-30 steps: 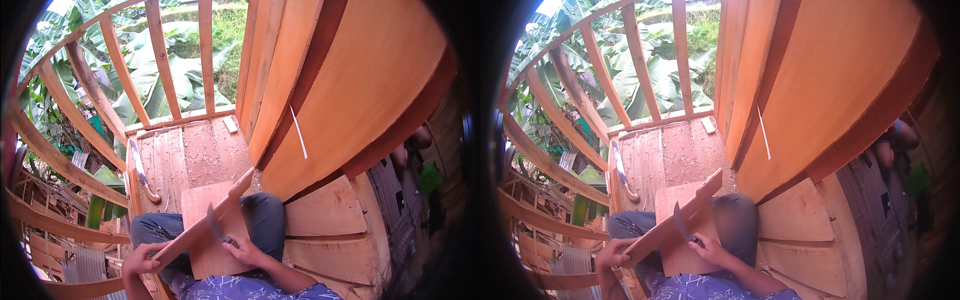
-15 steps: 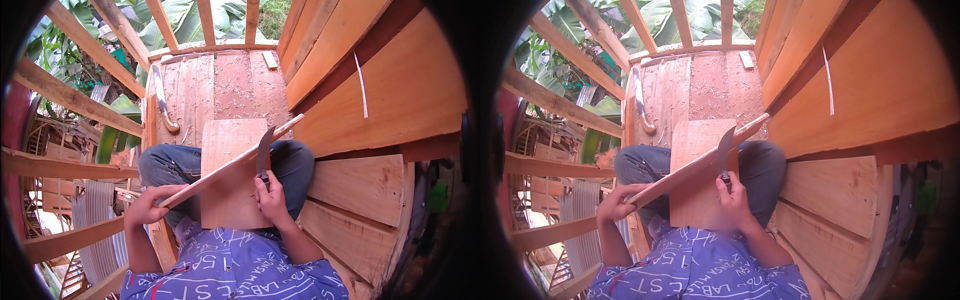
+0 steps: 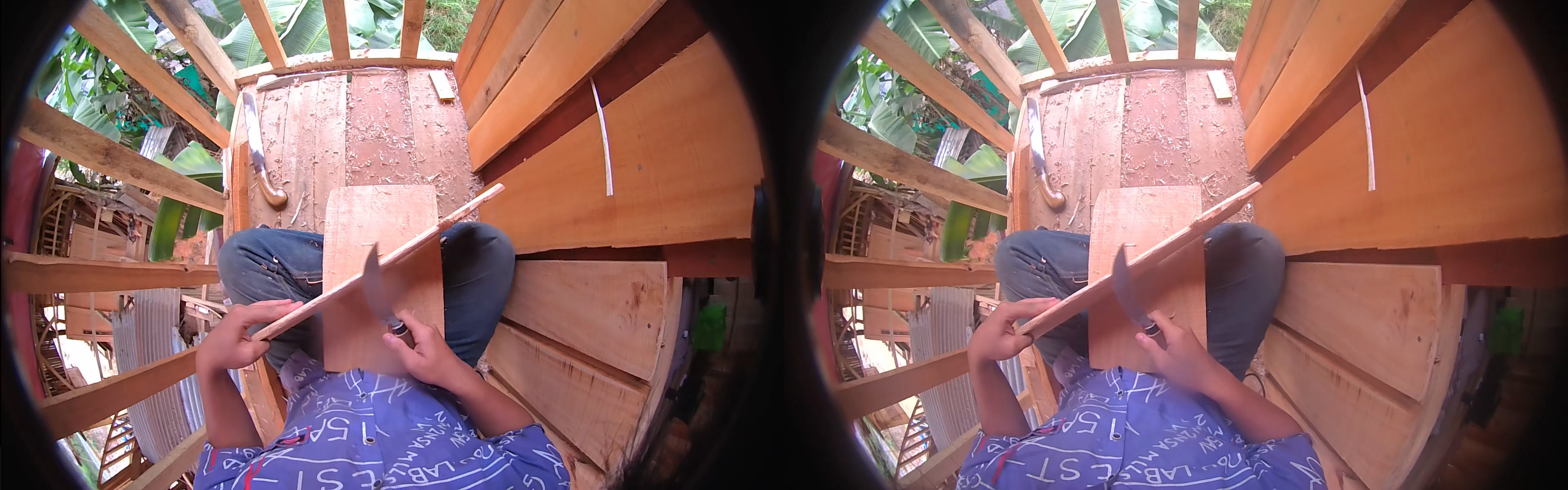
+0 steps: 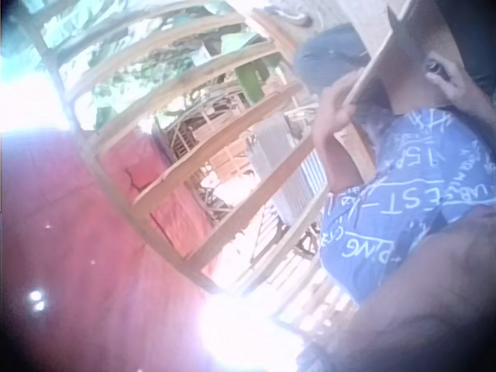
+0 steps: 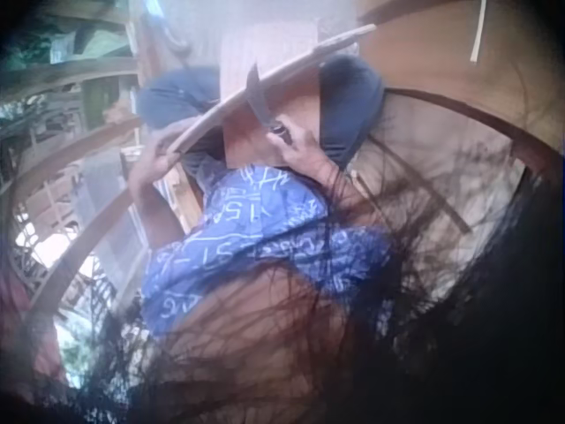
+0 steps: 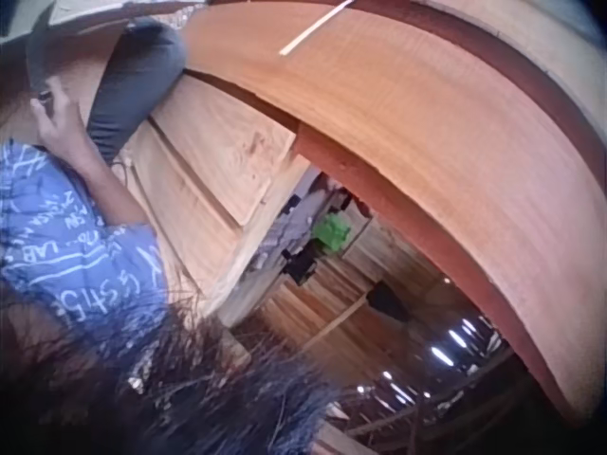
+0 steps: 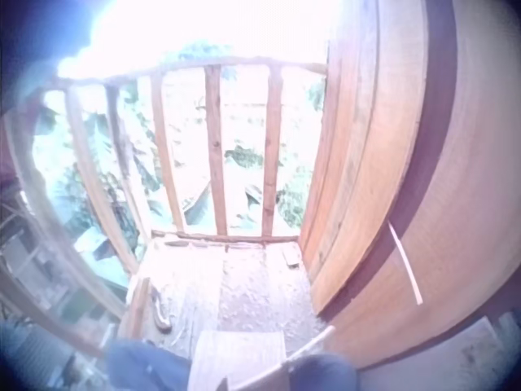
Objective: The person sits cross-legged on a wooden floor and uses a curved knife to carve a rectangular piece of light-colored wood. They hold the wood with their left hand and shave thin layers from the surface with their right hand, creating wood shavings that fall onto the floor.
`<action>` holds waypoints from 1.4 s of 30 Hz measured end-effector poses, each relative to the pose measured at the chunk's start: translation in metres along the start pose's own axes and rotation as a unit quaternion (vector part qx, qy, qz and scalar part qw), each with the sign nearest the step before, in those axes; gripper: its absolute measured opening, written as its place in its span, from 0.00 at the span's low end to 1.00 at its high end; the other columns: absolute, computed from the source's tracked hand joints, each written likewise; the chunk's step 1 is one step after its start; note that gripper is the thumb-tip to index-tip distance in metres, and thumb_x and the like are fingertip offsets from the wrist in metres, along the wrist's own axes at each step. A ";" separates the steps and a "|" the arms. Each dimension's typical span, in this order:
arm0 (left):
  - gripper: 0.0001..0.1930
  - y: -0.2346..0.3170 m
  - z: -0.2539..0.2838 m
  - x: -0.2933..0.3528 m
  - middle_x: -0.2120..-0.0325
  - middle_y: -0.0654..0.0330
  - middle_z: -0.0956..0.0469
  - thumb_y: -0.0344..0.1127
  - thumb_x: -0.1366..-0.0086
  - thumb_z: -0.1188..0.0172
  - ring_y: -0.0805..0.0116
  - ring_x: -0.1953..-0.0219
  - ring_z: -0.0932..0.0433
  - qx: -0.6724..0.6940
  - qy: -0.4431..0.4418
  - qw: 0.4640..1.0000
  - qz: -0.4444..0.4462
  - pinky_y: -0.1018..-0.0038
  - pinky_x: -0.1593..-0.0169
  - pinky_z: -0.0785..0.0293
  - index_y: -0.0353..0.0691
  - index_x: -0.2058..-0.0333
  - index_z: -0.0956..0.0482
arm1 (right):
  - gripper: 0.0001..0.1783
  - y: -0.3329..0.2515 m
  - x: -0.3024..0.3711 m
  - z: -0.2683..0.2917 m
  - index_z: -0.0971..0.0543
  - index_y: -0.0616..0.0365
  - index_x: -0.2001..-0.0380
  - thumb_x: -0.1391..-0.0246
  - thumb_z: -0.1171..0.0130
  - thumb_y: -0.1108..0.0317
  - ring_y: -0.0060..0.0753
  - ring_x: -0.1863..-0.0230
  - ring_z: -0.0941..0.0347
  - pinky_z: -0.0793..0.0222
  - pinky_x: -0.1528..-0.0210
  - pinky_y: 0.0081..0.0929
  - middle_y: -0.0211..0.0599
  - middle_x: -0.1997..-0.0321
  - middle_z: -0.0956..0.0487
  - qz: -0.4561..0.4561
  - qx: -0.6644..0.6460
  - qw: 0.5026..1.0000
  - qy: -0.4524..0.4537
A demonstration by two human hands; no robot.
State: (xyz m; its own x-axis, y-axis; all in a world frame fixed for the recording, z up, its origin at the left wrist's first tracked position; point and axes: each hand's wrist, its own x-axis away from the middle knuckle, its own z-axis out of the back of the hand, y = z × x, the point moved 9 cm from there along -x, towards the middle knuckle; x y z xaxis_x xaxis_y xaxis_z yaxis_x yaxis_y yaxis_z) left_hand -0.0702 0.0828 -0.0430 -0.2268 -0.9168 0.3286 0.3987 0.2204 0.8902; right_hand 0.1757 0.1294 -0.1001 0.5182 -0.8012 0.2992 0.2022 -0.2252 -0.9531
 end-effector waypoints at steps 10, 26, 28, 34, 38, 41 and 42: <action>0.39 0.004 0.000 -0.002 0.45 0.53 0.22 0.19 0.65 0.54 0.50 0.38 0.28 -0.009 -0.013 1.000 -0.017 0.61 0.32 0.38 0.37 0.47 0.21 | 0.12 -0.014 -0.010 0.007 0.29 0.62 0.55 0.37 0.44 0.67 0.21 0.77 0.29 0.37 0.74 0.23 0.31 0.77 0.25 0.073 0.061 0.995 0.043; 0.40 0.003 -0.001 -0.005 0.46 0.54 0.21 0.20 0.67 0.54 0.48 0.38 0.28 0.005 -0.002 1.000 -0.011 0.58 0.32 0.39 0.37 0.47 0.21 | 0.07 -0.011 -0.016 0.001 0.31 0.59 0.60 0.35 0.46 0.68 0.10 0.83 0.39 0.43 0.81 0.16 0.25 0.79 0.34 0.135 0.067 0.986 0.064; 0.40 0.004 0.000 -0.004 0.46 0.53 0.21 0.20 0.67 0.54 0.49 0.38 0.29 0.013 -0.008 1.000 0.003 0.58 0.32 0.39 0.37 0.47 0.20 | 0.09 -0.005 -0.019 0.005 0.31 0.60 0.58 0.35 0.46 0.68 0.14 0.79 0.36 0.40 0.77 0.17 0.27 0.76 0.31 0.115 0.034 0.991 0.059; 0.39 0.002 0.000 -0.002 0.46 0.52 0.21 0.20 0.67 0.53 0.50 0.37 0.29 0.015 -0.005 1.000 -0.001 0.61 0.32 0.38 0.36 0.48 0.20 | 0.13 -0.004 -0.018 0.005 0.31 0.62 0.54 0.37 0.43 0.69 0.18 0.72 0.33 0.36 0.69 0.20 0.29 0.74 0.28 -0.031 0.045 0.998 0.001; 0.39 -0.001 0.002 0.000 0.46 0.51 0.21 0.20 0.66 0.53 0.50 0.38 0.28 0.001 0.001 1.000 0.010 0.62 0.32 0.38 0.36 0.48 0.20 | 0.12 -0.011 -0.023 0.013 0.30 0.62 0.55 0.38 0.43 0.68 0.16 0.72 0.33 0.37 0.70 0.20 0.28 0.74 0.28 0.028 0.022 0.999 0.012; 0.39 0.002 0.001 -0.002 0.46 0.50 0.22 0.19 0.66 0.54 0.50 0.38 0.29 0.021 0.001 1.000 0.006 0.62 0.33 0.38 0.35 0.48 0.20 | 0.11 0.009 -0.024 0.022 0.28 0.61 0.57 0.38 0.43 0.68 0.17 0.73 0.32 0.37 0.70 0.20 0.28 0.73 0.26 -0.022 -0.035 0.997 0.073; 0.38 0.001 0.002 -0.003 0.46 0.50 0.21 0.19 0.66 0.54 0.50 0.38 0.28 0.019 0.002 1.000 0.012 0.63 0.33 0.38 0.35 0.48 0.20 | 0.10 0.003 -0.023 0.020 0.28 0.61 0.57 0.38 0.42 0.68 0.17 0.73 0.32 0.36 0.70 0.20 0.28 0.73 0.26 0.011 0.005 0.996 0.086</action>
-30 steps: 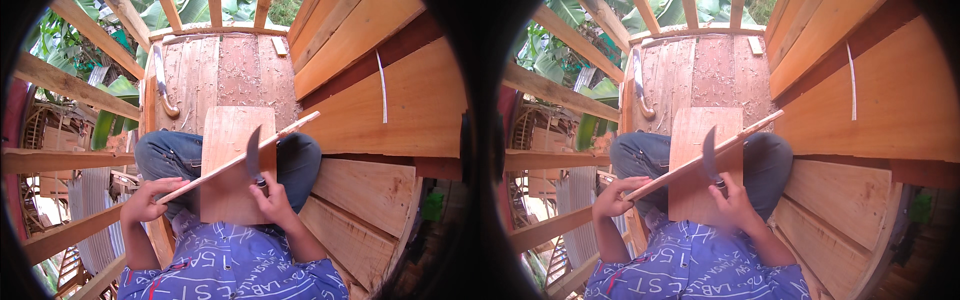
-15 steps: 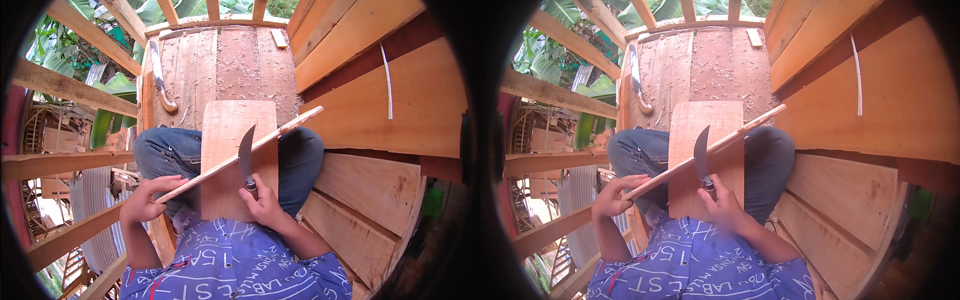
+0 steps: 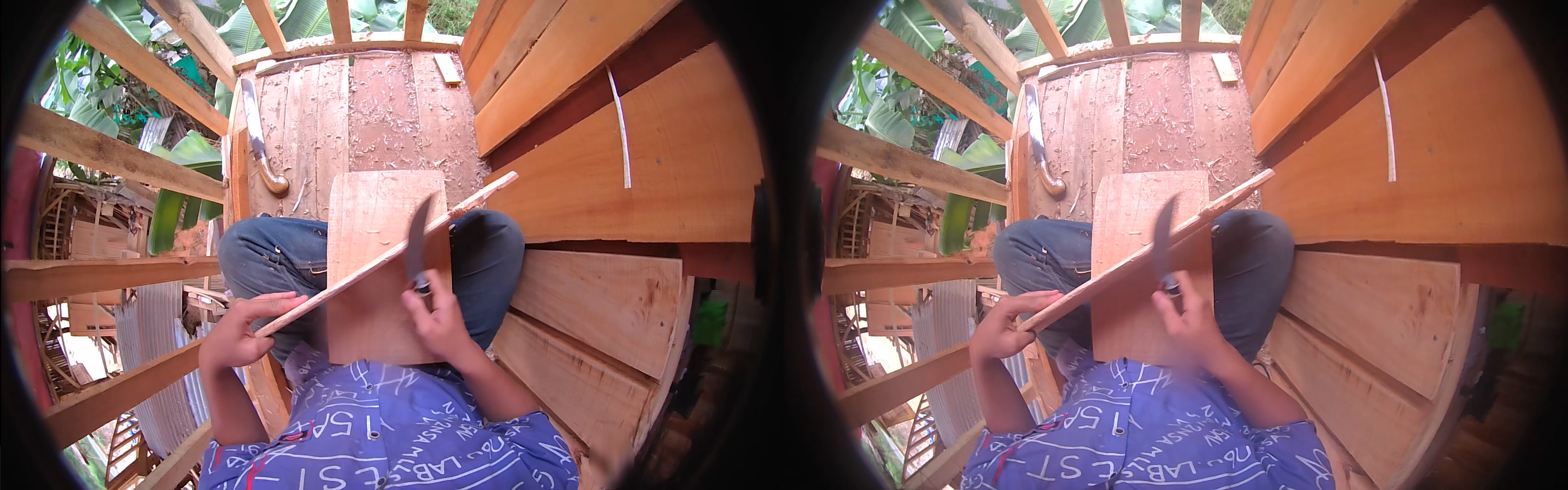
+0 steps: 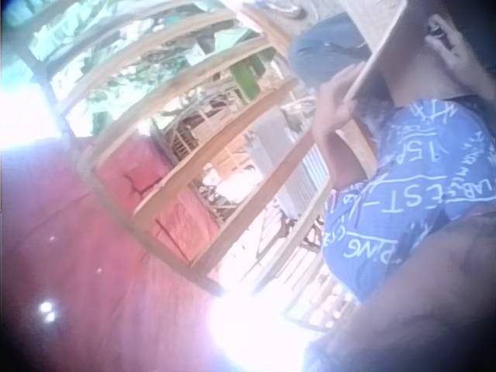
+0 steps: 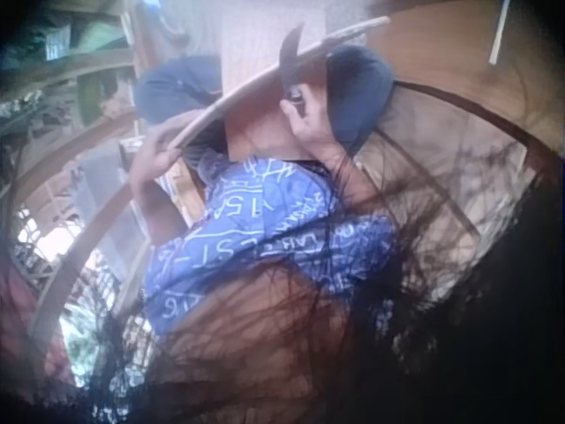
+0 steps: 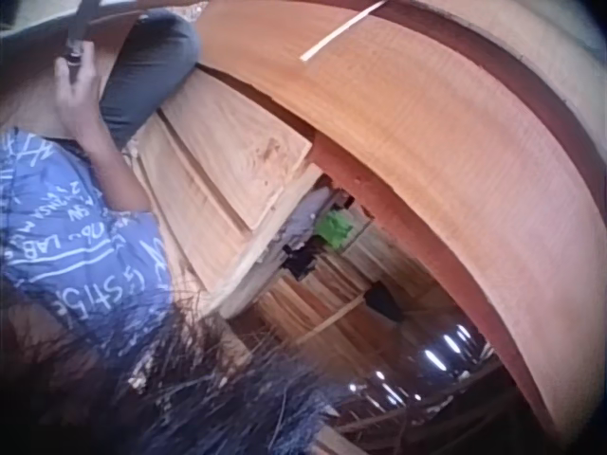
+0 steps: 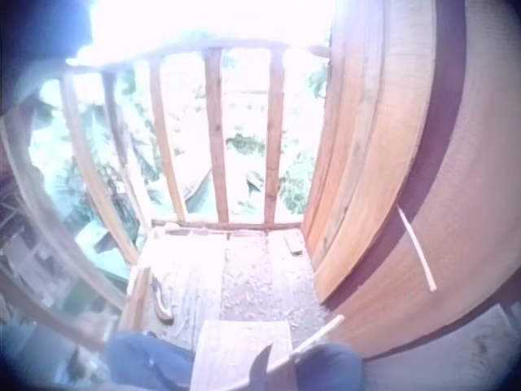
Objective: The person sits cross-legged on a wooden floor and uses a curved knife to carve a rectangular piece of light-colored wood. They hold the wood with their left hand and shave thin layers from the surface with their right hand, creating wood shavings that fall onto the floor.
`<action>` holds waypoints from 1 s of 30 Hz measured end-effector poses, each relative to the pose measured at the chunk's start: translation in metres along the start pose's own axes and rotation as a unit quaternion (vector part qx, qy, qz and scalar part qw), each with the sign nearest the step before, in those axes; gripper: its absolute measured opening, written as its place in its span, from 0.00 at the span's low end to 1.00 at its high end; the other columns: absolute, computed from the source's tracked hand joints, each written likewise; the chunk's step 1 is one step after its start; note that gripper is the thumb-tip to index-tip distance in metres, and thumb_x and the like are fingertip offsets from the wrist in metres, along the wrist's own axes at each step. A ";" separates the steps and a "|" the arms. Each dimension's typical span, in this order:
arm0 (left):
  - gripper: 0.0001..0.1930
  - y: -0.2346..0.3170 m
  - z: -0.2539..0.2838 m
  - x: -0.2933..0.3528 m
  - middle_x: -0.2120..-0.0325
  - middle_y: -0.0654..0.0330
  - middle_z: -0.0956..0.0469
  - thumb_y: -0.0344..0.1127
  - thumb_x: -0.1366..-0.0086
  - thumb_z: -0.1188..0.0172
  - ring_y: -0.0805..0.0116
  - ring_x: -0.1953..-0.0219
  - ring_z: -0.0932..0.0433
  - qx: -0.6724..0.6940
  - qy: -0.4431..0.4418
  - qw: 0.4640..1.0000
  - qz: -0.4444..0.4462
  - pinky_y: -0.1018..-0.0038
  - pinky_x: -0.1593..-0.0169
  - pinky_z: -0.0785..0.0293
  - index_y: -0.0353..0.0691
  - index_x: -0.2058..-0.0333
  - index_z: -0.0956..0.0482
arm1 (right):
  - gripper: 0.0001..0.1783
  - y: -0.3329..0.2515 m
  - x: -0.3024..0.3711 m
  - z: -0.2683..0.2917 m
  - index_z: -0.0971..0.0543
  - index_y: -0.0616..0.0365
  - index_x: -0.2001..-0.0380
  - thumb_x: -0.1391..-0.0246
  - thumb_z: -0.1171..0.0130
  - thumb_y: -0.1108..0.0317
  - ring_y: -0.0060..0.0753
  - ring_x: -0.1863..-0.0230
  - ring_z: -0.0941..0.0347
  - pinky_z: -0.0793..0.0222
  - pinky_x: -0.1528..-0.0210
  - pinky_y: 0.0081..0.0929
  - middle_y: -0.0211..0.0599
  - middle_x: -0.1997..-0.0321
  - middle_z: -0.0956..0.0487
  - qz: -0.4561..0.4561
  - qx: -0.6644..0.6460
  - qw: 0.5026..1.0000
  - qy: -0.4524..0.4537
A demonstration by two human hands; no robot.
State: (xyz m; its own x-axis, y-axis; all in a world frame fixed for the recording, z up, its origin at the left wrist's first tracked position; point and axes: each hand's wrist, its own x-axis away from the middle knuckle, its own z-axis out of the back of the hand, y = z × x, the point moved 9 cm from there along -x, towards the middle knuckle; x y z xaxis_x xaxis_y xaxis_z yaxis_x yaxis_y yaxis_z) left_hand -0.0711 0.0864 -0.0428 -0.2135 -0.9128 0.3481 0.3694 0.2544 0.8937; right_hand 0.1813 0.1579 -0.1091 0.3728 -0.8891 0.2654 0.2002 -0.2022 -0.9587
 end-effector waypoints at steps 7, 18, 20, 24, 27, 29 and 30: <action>0.38 0.001 0.000 -0.002 0.48 0.48 0.20 0.20 0.64 0.53 0.52 0.39 0.26 0.014 0.009 1.000 0.005 0.66 0.35 0.36 0.34 0.48 0.20 | 0.11 0.002 0.003 -0.005 0.28 0.61 0.56 0.38 0.44 0.68 0.16 0.72 0.33 0.36 0.69 0.22 0.28 0.72 0.28 -0.028 -0.016 0.999 0.002; 0.36 -0.006 0.004 0.002 0.47 0.47 0.21 0.28 0.61 0.49 0.58 0.41 0.25 0.014 0.014 0.999 0.037 0.68 0.36 0.36 0.32 0.46 0.22 | 0.12 -0.002 -0.001 -0.003 0.29 0.61 0.56 0.36 0.44 0.66 0.21 0.74 0.31 0.34 0.70 0.23 0.30 0.75 0.26 -0.018 0.075 0.995 -0.071; 0.35 -0.006 0.004 0.004 0.47 0.47 0.21 0.28 0.60 0.48 0.58 0.41 0.25 0.022 0.013 0.999 0.027 0.68 0.36 0.36 0.32 0.46 0.22 | 0.12 0.003 0.000 0.000 0.30 0.62 0.55 0.36 0.44 0.66 0.23 0.75 0.30 0.34 0.71 0.25 0.31 0.77 0.26 -0.035 0.066 0.994 -0.084; 0.35 0.000 0.001 0.001 0.47 0.47 0.21 0.29 0.59 0.47 0.58 0.41 0.25 0.015 0.013 1.000 0.014 0.67 0.36 0.35 0.32 0.46 0.22 | 0.10 0.010 -0.010 0.010 0.31 0.60 0.57 0.35 0.45 0.67 0.18 0.79 0.31 0.37 0.77 0.21 0.29 0.79 0.28 0.033 0.007 0.999 0.004; 0.35 -0.006 0.004 0.005 0.48 0.47 0.21 0.29 0.60 0.47 0.57 0.41 0.25 0.037 0.016 0.999 -0.003 0.66 0.36 0.35 0.32 0.47 0.22 | 0.08 -0.005 -0.002 0.005 0.31 0.59 0.60 0.35 0.46 0.67 0.13 0.81 0.33 0.39 0.78 0.18 0.25 0.79 0.30 0.020 0.053 0.996 -0.064; 0.34 -0.004 0.003 0.006 0.48 0.47 0.21 0.29 0.60 0.47 0.56 0.41 0.25 0.038 0.015 0.999 -0.014 0.65 0.36 0.35 0.32 0.47 0.21 | 0.11 0.007 -0.010 0.014 0.31 0.62 0.57 0.36 0.44 0.67 0.15 0.80 0.33 0.38 0.77 0.21 0.29 0.78 0.28 -0.018 -0.049 0.998 -0.043; 0.34 0.004 0.003 0.002 0.48 0.47 0.21 0.29 0.59 0.47 0.55 0.41 0.25 0.022 0.012 1.000 -0.012 0.65 0.36 0.35 0.32 0.47 0.21 | 0.13 0.011 -0.011 0.018 0.31 0.63 0.55 0.37 0.43 0.67 0.17 0.79 0.33 0.38 0.77 0.22 0.31 0.78 0.28 -0.039 -0.098 0.994 -0.029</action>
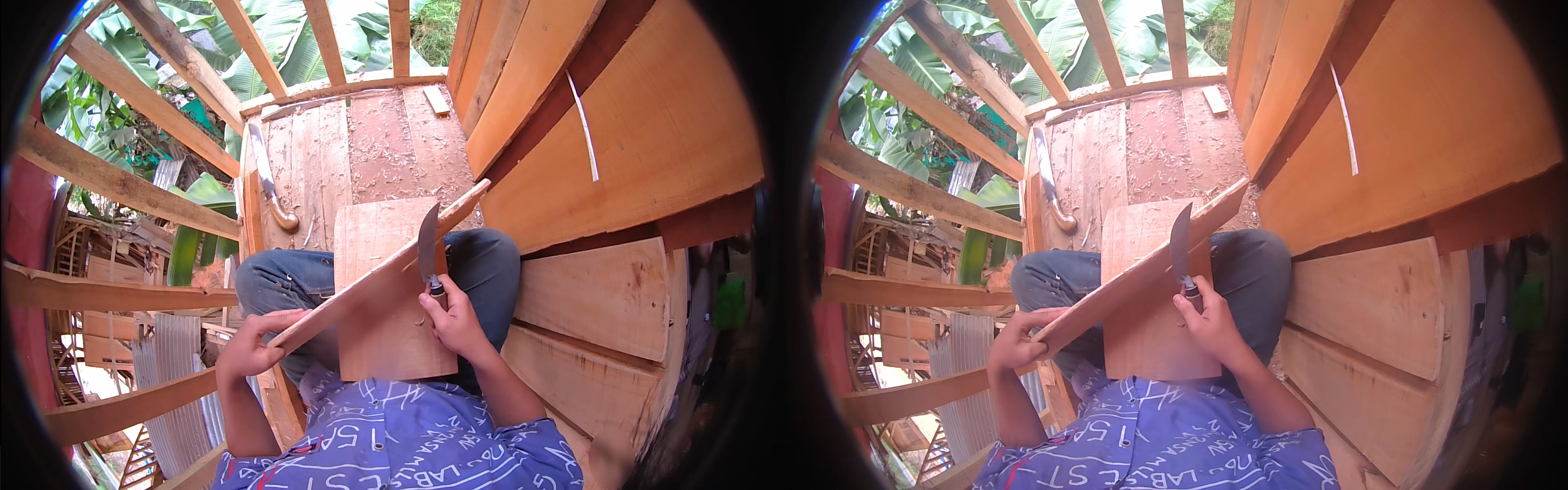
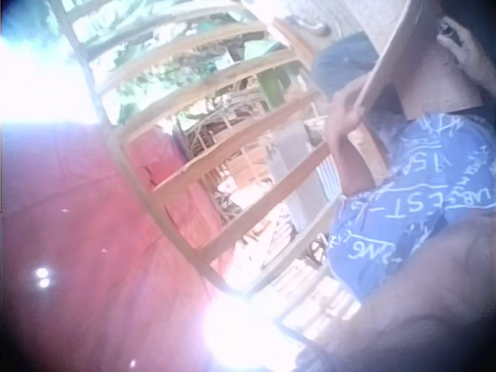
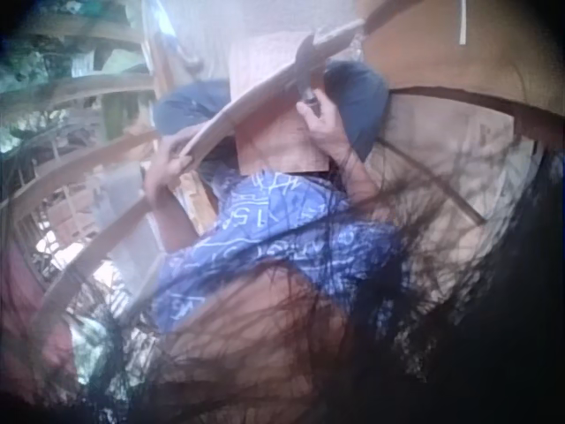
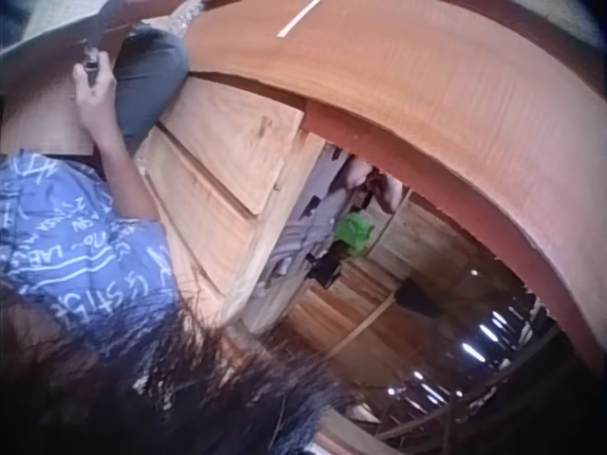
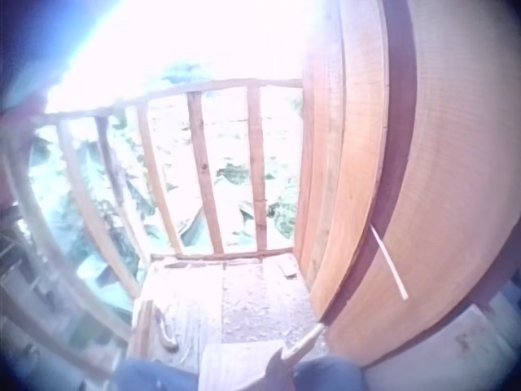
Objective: The person sits cross-legged on a wooden floor and uses a curved knife to carve a rectangular piece of light-colored wood. They hold the wood with their left hand and shave thin layers from the surface with their right hand, creating wood shavings that fall onto the floor.
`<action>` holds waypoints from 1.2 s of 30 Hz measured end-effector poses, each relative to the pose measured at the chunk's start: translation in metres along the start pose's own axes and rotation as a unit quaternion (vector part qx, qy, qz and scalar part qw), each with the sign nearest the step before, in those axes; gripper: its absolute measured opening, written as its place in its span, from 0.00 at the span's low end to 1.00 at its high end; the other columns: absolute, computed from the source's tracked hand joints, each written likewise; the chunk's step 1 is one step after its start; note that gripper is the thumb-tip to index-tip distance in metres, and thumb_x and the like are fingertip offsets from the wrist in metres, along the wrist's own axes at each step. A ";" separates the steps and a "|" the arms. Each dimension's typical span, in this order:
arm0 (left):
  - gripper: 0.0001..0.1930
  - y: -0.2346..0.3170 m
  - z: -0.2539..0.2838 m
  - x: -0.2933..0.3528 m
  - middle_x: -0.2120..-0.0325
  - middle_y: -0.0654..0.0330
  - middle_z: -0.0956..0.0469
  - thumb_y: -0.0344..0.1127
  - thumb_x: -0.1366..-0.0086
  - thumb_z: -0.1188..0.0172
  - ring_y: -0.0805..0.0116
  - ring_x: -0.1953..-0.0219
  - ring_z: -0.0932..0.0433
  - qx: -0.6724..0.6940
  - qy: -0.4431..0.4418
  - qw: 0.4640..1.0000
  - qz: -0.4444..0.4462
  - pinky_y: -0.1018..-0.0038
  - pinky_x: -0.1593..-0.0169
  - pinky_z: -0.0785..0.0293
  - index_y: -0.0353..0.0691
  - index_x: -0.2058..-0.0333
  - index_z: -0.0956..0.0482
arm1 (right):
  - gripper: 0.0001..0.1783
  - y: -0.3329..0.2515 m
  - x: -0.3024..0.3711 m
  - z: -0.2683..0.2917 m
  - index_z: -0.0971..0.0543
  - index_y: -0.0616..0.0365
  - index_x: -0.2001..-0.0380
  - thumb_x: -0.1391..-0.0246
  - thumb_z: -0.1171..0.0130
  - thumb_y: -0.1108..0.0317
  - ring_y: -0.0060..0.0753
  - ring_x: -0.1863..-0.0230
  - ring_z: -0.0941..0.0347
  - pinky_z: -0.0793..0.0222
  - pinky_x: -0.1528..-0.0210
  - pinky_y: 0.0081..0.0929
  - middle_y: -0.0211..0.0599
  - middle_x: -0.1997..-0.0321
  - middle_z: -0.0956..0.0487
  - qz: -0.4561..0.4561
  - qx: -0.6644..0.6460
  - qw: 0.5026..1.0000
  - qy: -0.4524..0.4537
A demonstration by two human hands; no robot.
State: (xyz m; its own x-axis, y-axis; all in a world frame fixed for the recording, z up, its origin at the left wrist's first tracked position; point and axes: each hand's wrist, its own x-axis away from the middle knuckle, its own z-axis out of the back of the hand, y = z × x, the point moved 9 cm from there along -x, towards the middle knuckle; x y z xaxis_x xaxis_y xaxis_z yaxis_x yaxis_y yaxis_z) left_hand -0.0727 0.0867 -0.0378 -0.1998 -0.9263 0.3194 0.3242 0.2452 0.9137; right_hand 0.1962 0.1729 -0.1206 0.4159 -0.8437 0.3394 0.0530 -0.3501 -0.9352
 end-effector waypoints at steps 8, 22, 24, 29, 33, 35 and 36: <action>0.34 0.000 0.000 0.000 0.48 0.48 0.20 0.27 0.61 0.48 0.54 0.41 0.25 -0.018 0.003 1.000 -0.012 0.65 0.36 0.35 0.34 0.47 0.21 | 0.10 -0.007 0.000 0.002 0.30 0.62 0.58 0.37 0.44 0.68 0.15 0.76 0.37 0.39 0.75 0.23 0.28 0.76 0.29 0.005 0.027 0.999 0.029; 0.35 -0.009 0.009 -0.002 0.49 0.48 0.20 0.25 0.62 0.49 0.52 0.42 0.25 -0.033 0.006 0.999 0.014 0.66 0.37 0.33 0.37 0.47 0.20 | 0.10 -0.010 0.023 -0.071 0.29 0.63 0.57 0.37 0.44 0.69 0.16 0.74 0.35 0.38 0.74 0.22 0.26 0.72 0.29 0.066 0.105 0.979 -0.160; 0.34 -0.011 0.009 0.000 0.47 0.48 0.21 0.44 0.55 0.38 0.52 0.41 0.25 -0.018 0.007 1.000 0.022 0.63 0.36 0.34 0.34 0.47 0.21 | 0.09 -0.010 0.009 -0.045 0.30 0.61 0.59 0.37 0.44 0.69 0.13 0.75 0.35 0.39 0.74 0.19 0.26 0.74 0.31 0.002 0.033 0.998 -0.061; 0.34 -0.012 0.004 -0.001 0.46 0.48 0.22 0.32 0.61 0.42 0.51 0.41 0.26 -0.029 -0.003 0.999 0.034 0.62 0.35 0.36 0.36 0.48 0.20 | 0.06 -0.011 0.013 -0.037 0.31 0.56 0.61 0.36 0.45 0.70 0.11 0.84 0.38 0.43 0.83 0.18 0.23 0.80 0.33 0.067 0.126 0.989 -0.032; 0.37 -0.010 0.003 0.000 0.46 0.48 0.22 0.27 0.65 0.47 0.51 0.40 0.26 -0.036 -0.002 0.999 0.031 0.62 0.35 0.36 0.37 0.48 0.19 | 0.07 -0.002 0.007 -0.013 0.34 0.55 0.59 0.36 0.47 0.71 0.12 0.85 0.39 0.44 0.83 0.18 0.25 0.79 0.32 -0.017 -0.125 0.992 0.018; 0.36 -0.008 0.002 -0.001 0.46 0.48 0.22 0.27 0.65 0.46 0.51 0.40 0.26 -0.032 -0.002 0.999 0.020 0.62 0.35 0.36 0.37 0.48 0.19 | 0.07 0.003 0.006 -0.003 0.35 0.55 0.58 0.35 0.48 0.71 0.12 0.85 0.39 0.44 0.84 0.18 0.26 0.78 0.32 -0.029 -0.166 0.983 0.079; 0.37 -0.009 0.002 -0.003 0.46 0.47 0.22 0.26 0.65 0.46 0.51 0.40 0.26 -0.024 -0.002 1.000 0.017 0.62 0.35 0.36 0.37 0.48 0.19 | 0.07 0.002 0.009 -0.019 0.35 0.55 0.59 0.35 0.48 0.71 0.13 0.85 0.38 0.44 0.85 0.18 0.27 0.78 0.31 -0.008 -0.082 0.997 0.013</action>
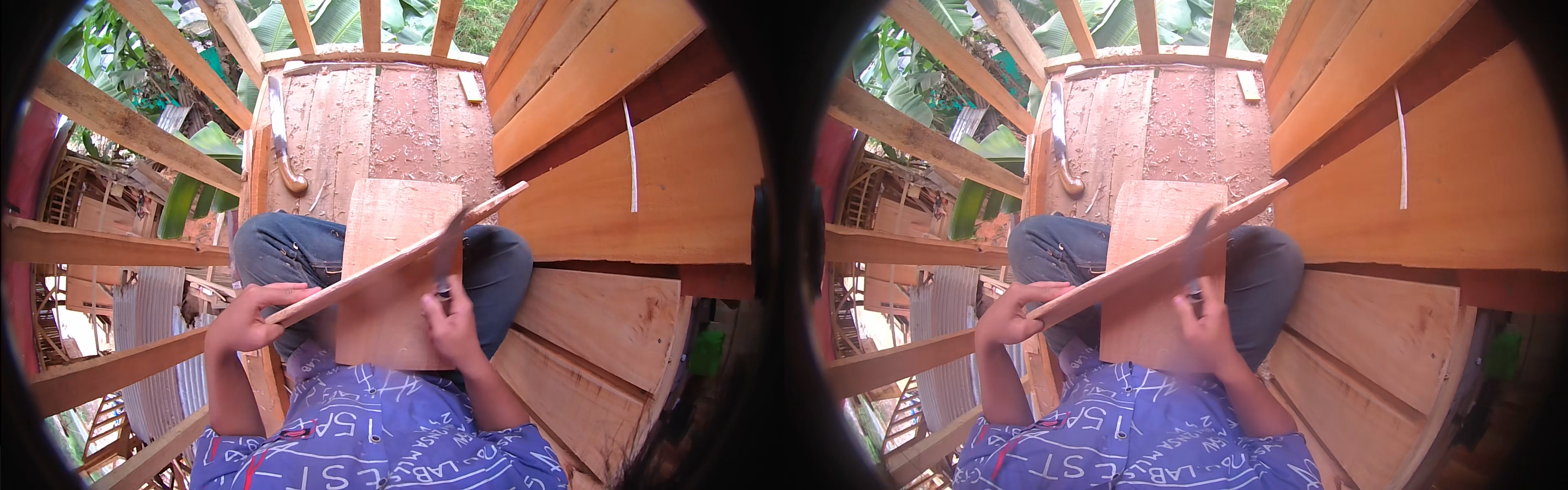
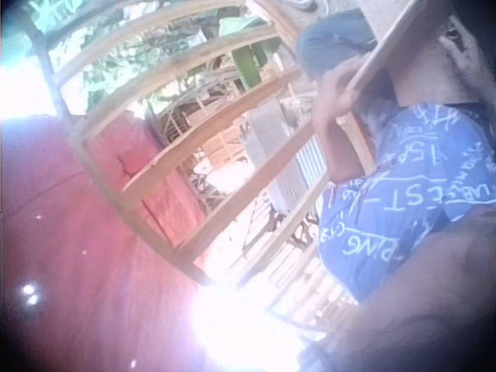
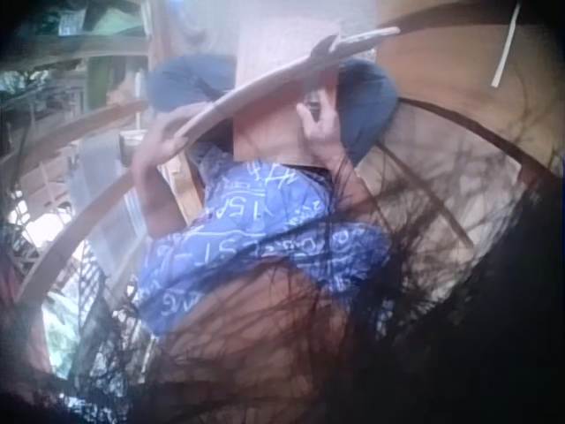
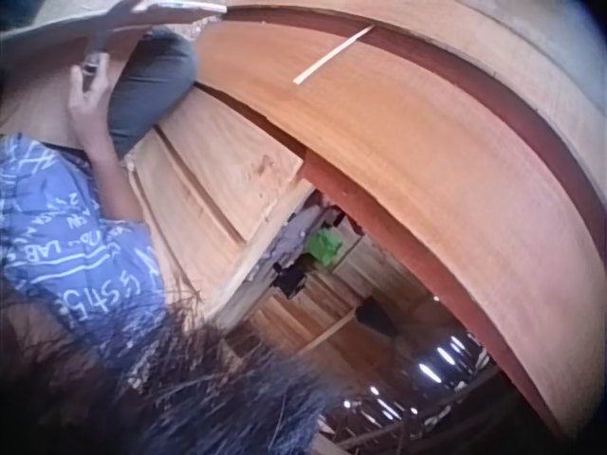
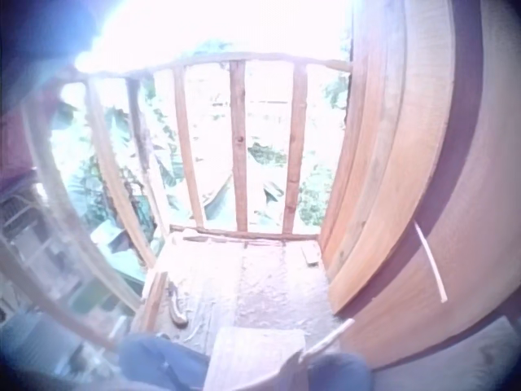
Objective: The person sits cross-legged on a wooden floor and uses a curved knife to carve a rectangular piece of light-colored wood. They hold the wood with their left hand and shave thin layers from the surface with their right hand, creating wood shavings that fall onto the floor.
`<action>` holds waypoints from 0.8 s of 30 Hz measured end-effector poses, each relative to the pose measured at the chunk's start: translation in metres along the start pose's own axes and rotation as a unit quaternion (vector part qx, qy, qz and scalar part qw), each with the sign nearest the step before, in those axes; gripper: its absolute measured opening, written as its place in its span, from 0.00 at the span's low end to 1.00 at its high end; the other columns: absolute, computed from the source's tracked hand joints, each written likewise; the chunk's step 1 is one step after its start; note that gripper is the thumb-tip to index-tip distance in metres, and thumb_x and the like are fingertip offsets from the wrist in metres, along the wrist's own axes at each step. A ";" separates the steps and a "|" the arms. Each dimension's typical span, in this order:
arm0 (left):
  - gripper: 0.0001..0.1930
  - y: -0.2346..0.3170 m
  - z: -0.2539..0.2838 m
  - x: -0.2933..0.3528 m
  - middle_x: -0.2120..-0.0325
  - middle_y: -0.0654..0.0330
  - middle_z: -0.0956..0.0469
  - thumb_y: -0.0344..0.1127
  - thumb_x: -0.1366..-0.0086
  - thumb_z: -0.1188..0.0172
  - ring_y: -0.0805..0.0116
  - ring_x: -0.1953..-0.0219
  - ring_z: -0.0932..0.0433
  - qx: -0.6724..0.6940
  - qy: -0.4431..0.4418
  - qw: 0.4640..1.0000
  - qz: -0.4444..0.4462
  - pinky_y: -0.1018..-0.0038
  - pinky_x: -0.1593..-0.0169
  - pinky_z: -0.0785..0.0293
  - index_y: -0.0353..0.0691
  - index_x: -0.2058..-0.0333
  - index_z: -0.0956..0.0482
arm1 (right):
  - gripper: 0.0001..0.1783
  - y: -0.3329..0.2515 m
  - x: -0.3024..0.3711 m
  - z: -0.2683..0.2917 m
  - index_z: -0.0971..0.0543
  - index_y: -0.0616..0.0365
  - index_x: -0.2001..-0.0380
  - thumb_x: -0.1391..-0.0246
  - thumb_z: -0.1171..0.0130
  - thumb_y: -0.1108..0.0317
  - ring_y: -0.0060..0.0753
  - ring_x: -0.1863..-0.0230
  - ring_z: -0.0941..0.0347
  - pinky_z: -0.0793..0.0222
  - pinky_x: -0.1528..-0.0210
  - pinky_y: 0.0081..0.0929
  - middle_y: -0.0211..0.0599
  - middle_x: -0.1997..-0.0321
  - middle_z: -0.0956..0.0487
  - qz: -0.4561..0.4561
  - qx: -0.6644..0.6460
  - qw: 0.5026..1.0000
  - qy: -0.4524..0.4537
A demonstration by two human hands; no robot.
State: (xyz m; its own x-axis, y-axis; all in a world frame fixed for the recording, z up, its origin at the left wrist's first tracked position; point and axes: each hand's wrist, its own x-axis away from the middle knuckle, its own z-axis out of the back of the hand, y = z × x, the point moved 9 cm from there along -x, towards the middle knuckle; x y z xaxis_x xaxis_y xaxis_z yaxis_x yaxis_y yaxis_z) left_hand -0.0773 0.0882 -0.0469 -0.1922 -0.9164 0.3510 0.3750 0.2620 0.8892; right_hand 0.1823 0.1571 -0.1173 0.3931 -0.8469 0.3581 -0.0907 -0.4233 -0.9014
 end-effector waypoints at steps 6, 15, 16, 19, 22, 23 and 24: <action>0.37 -0.001 0.001 0.006 0.47 0.49 0.21 0.23 0.64 0.47 0.51 0.40 0.26 -0.022 0.001 0.999 -0.026 0.61 0.35 0.35 0.37 0.47 0.20 | 0.09 0.001 0.003 0.000 0.34 0.58 0.55 0.35 0.47 0.70 0.12 0.80 0.37 0.40 0.78 0.18 0.28 0.77 0.30 -0.061 0.076 0.995 -0.034; 0.36 0.001 -0.002 0.007 0.47 0.50 0.20 0.22 0.63 0.48 0.52 0.39 0.27 -0.029 0.009 0.999 -0.024 0.62 0.35 0.34 0.39 0.47 0.20 | 0.10 -0.005 0.004 0.002 0.30 0.63 0.57 0.38 0.44 0.71 0.21 0.71 0.32 0.35 0.68 0.24 0.33 0.73 0.27 -0.091 0.110 0.990 -0.013; 0.36 0.001 -0.004 0.008 0.47 0.50 0.20 0.21 0.63 0.47 0.52 0.39 0.26 -0.030 0.011 0.999 -0.029 0.62 0.35 0.34 0.39 0.47 0.20 | 0.10 -0.015 0.003 -0.001 0.30 0.63 0.57 0.38 0.44 0.71 0.18 0.71 0.33 0.36 0.69 0.23 0.31 0.73 0.27 -0.025 0.163 0.986 -0.021; 0.35 0.007 -0.005 0.002 0.47 0.51 0.20 0.21 0.61 0.47 0.52 0.40 0.26 -0.029 0.002 0.999 -0.038 0.62 0.36 0.34 0.39 0.48 0.19 | 0.11 -0.008 0.014 -0.029 0.29 0.61 0.55 0.38 0.44 0.70 0.10 0.71 0.36 0.38 0.69 0.18 0.28 0.73 0.27 0.053 0.254 0.960 -0.108; 0.38 0.008 -0.004 0.006 0.47 0.56 0.20 0.20 0.63 0.51 0.46 0.39 0.28 -0.043 0.003 0.999 -0.022 0.61 0.36 0.33 0.41 0.46 0.21 | 0.09 -0.013 0.011 -0.022 0.31 0.60 0.56 0.37 0.45 0.70 0.12 0.76 0.36 0.38 0.74 0.18 0.29 0.75 0.28 0.037 0.212 0.971 -0.107; 0.38 0.008 -0.005 0.007 0.47 0.56 0.20 0.20 0.64 0.51 0.46 0.39 0.28 -0.048 0.005 0.998 -0.030 0.60 0.36 0.33 0.41 0.46 0.21 | 0.05 -0.004 0.005 -0.008 0.33 0.56 0.60 0.36 0.47 0.71 0.13 0.83 0.38 0.41 0.82 0.17 0.27 0.78 0.31 -0.022 0.103 0.992 -0.071; 0.38 0.008 -0.005 0.007 0.47 0.56 0.20 0.20 0.64 0.51 0.46 0.39 0.27 -0.053 0.008 0.998 -0.039 0.60 0.36 0.33 0.41 0.46 0.21 | 0.05 -0.007 0.004 0.003 0.35 0.54 0.62 0.35 0.48 0.72 0.14 0.88 0.41 0.45 0.87 0.17 0.24 0.80 0.34 -0.053 -0.053 0.997 0.021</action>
State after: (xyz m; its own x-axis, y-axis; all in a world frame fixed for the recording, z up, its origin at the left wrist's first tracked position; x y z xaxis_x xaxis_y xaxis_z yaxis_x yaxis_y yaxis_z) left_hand -0.0711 0.0827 -0.0389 -0.2107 -0.9374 0.2774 0.4530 0.1578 0.8774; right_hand 0.1875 0.1574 -0.1102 0.3662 -0.8080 0.4616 -0.1480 -0.5404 -0.8283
